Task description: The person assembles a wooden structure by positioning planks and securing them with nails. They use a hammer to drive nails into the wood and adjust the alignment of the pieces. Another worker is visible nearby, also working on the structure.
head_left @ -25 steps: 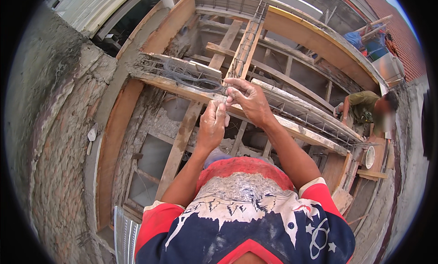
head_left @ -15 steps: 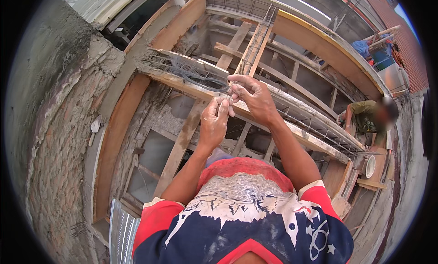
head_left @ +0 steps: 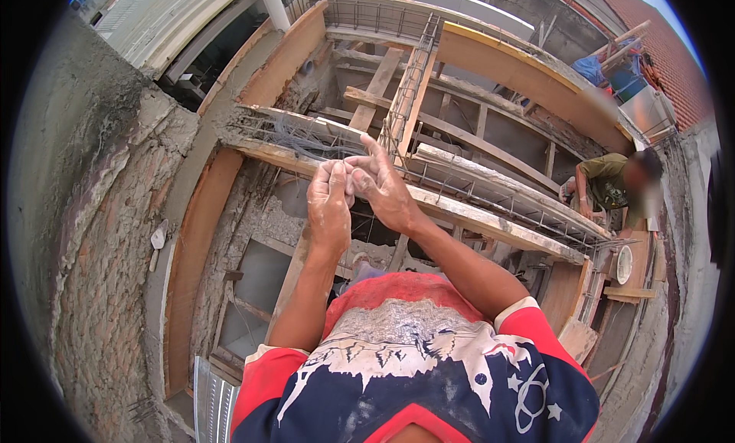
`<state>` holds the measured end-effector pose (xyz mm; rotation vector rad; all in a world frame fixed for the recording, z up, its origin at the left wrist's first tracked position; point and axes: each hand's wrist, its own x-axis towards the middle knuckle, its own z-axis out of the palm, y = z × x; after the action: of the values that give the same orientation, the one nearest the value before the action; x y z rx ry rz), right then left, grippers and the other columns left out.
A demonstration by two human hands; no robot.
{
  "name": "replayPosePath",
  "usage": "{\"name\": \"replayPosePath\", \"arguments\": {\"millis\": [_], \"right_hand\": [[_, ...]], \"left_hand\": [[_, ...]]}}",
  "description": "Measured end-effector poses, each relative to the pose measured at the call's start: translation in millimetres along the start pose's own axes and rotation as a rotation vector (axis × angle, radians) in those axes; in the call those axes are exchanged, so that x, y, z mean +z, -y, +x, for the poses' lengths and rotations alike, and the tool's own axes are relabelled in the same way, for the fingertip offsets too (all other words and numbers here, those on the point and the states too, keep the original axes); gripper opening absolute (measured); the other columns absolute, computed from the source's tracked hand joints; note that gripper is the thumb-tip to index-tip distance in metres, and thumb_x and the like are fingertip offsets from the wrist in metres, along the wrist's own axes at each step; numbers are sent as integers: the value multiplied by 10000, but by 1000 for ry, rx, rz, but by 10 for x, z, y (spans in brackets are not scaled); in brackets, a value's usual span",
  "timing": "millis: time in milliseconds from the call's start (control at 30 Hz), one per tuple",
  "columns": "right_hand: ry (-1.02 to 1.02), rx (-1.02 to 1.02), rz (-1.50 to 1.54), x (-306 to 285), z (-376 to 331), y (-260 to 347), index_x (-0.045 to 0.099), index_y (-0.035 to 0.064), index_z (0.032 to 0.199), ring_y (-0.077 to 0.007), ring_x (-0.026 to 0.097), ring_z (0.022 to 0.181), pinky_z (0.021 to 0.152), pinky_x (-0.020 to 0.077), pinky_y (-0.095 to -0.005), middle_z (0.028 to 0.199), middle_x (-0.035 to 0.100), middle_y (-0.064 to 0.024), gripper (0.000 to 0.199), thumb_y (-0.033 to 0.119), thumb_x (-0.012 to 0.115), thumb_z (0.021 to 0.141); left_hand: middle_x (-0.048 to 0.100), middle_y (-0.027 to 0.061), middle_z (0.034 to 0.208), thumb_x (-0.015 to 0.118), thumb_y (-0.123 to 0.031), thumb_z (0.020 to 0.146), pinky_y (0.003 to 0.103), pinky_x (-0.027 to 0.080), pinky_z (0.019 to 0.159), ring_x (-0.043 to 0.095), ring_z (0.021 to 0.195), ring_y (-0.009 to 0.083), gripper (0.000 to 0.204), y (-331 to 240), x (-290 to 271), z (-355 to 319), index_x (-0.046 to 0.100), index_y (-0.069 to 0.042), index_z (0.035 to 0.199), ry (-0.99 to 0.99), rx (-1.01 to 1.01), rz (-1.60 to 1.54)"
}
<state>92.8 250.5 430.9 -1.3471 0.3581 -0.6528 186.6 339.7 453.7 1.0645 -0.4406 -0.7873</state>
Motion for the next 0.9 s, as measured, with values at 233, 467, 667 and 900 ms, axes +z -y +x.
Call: {"name": "replayPosePath", "arguments": {"millis": [233,467,667,900], "right_hand": [[451,446,34,256,-509,317,595,-45,1273,-225,679,828,774,552,-390,915,696,-120,398,275,441,1093],[136,41,-1082,-1323,-364,854,669,29,1014,-418,694,772,712,548,-489,835,704,-189,226,205,527,1007],[575,-327,-560,-451,-924,1556,680,36,1006,-293,679,899,834,522,-434,941,702,-131,264,230,502,1026],[230,218,-1119,-1858,-834,334,648,43,979,-408,674,857,789,516,-528,923,681,-195,315,298,486,1067]], "left_hand": [[333,-42,753,589,-208,1064,236,273,515,304,614,73,222,-827,-541,1171,515,-41,1191,-307,351,-227],[267,-28,717,527,-96,1077,299,198,478,226,570,122,232,-1617,-1765,2022,388,-88,892,156,369,-802],[312,-8,742,519,-105,1089,275,260,512,263,586,125,211,-1418,-1080,2471,403,-69,917,-104,469,-483],[356,11,749,485,-117,1109,273,287,513,291,604,122,227,-1482,-576,2655,410,-35,911,427,225,-963]]}}
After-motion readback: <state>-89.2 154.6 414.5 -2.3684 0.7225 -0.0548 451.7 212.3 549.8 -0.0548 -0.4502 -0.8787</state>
